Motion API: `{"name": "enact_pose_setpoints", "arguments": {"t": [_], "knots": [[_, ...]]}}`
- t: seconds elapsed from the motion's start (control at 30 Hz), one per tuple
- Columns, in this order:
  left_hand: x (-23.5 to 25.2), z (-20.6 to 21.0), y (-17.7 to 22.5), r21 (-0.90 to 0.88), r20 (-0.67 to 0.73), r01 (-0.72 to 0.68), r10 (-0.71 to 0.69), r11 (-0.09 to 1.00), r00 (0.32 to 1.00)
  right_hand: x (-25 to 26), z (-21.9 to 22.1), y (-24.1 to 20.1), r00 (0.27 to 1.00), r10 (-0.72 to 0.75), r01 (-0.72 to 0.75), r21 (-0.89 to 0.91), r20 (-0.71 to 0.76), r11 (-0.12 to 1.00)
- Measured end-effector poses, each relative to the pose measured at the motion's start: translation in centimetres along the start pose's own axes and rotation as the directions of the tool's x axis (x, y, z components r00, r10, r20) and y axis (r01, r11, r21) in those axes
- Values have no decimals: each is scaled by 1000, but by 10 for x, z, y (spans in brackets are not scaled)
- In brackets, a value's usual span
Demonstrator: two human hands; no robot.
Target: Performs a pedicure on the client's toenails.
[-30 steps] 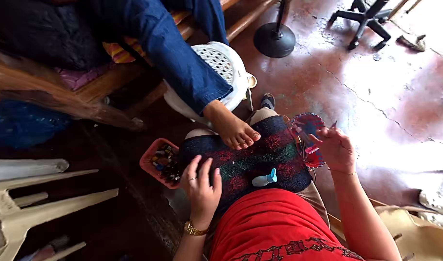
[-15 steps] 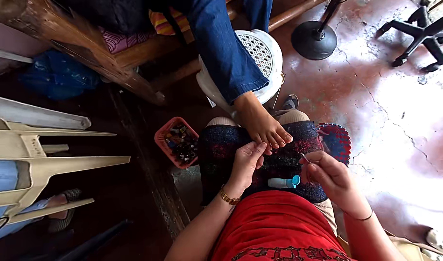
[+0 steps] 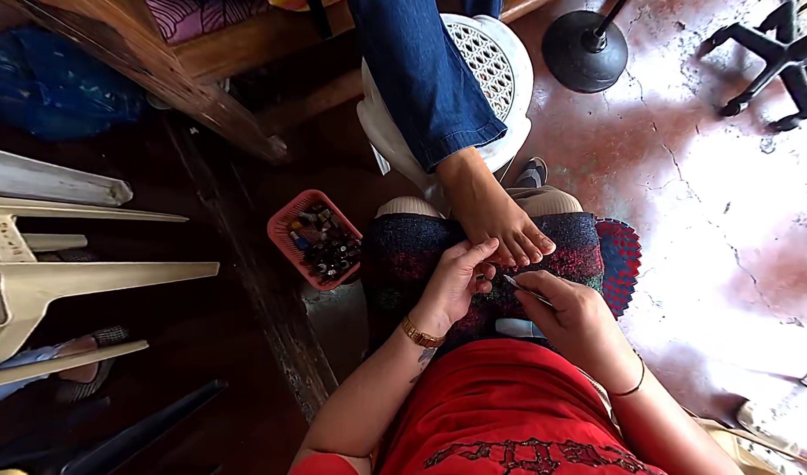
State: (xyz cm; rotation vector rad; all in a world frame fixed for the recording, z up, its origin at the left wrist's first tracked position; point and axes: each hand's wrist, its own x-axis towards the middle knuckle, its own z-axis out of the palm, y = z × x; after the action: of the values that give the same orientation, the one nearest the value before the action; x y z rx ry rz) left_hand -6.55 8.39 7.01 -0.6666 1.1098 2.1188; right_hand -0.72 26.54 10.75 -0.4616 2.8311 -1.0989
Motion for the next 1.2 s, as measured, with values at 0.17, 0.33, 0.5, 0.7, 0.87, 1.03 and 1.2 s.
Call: {"name": "enact_pose_setpoints", "arguments": {"t": [0.17,0.33,0.5,0.7,0.87,1.03,1.2], "knots": [[5,-4,1,94,46,2,-7,996,999,-1,13,-3,999,30,-33,-100,-31,994],[7,-1,-1,48,76,-56,52,997,996,-2,25,-2,992,110,-115,-80,-64,990],[10,1,-5,-21,69,-80,82,997,994,-1,31,-1,983,135,-146,-77,-127,986],[11,1,-7,-41,76,-90,93,995,993,0,34,0,981,131,-147,-106,-143,983],[12,3,-8,-44,77,-99,102,994,992,0,34,-1,978,144,-166,-147,-149,975],[13,4,-9,-49,81,-110,114,993,990,1,35,-3,978,136,-164,-177,-160,970],[15,3,-11,-36,89,-119,121,992,989,3,40,-7,972,96,-153,-272,-213,950]]}}
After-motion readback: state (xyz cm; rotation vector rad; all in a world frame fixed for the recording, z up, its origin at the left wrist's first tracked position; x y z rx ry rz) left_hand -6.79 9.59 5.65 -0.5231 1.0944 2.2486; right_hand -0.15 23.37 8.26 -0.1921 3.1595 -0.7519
